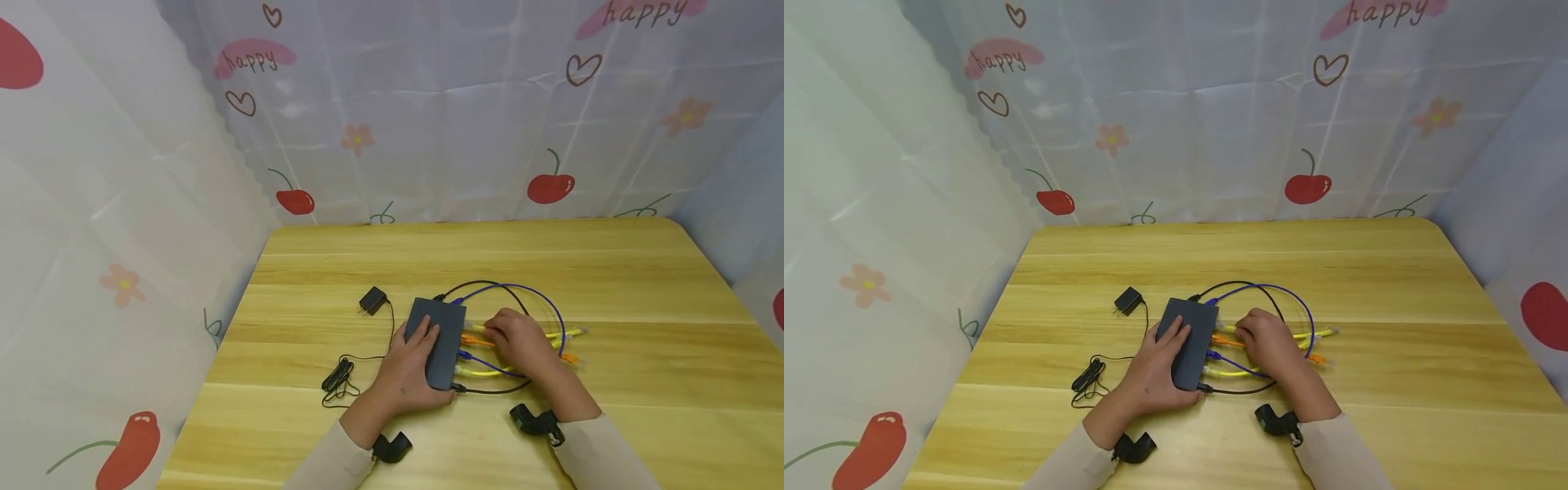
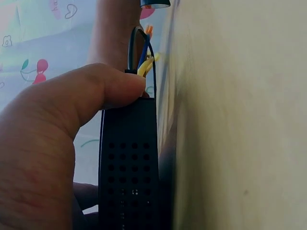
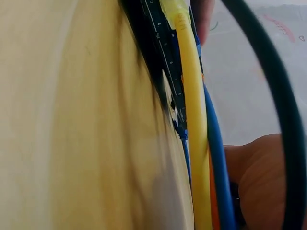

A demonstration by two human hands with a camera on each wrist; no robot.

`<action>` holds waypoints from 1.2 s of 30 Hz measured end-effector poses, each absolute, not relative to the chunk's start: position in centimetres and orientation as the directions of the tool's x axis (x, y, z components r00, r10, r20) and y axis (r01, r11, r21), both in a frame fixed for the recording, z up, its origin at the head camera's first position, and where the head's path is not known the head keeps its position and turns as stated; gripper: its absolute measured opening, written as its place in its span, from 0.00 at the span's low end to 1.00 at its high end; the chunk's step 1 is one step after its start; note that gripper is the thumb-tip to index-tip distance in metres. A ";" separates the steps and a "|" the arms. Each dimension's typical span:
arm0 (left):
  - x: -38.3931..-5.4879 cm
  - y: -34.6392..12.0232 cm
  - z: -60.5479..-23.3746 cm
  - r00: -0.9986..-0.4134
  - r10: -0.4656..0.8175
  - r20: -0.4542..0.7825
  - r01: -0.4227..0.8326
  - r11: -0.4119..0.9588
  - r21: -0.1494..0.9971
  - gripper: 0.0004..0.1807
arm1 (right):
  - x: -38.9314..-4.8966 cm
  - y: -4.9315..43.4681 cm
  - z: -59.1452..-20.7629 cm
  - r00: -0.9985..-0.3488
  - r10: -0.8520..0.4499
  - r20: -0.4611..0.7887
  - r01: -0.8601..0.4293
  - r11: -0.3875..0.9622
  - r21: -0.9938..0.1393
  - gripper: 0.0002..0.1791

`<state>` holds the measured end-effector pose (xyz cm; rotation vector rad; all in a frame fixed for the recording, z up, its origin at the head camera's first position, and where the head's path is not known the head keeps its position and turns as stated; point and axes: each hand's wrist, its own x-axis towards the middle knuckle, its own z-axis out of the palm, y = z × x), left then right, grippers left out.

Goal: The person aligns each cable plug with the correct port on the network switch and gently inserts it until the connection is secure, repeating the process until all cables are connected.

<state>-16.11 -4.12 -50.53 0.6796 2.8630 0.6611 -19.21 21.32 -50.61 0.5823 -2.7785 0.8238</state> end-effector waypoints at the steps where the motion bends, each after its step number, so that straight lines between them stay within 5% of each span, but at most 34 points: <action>1: -16.1 -4.1 -50.5 -0.890 0.455 -0.022 0.399 0.803 0.443 0.63 | -19.3 21.3 -50.7 -0.906 -0.315 0.283 -0.419 0.765 -0.490 0.04; 36: -16.5 -4.0 -51.2 -0.857 0.507 0.090 0.500 0.779 0.378 0.65 | -20.8 21.0 -52.6 -0.840 -0.396 0.370 -0.539 0.682 -0.494 0.03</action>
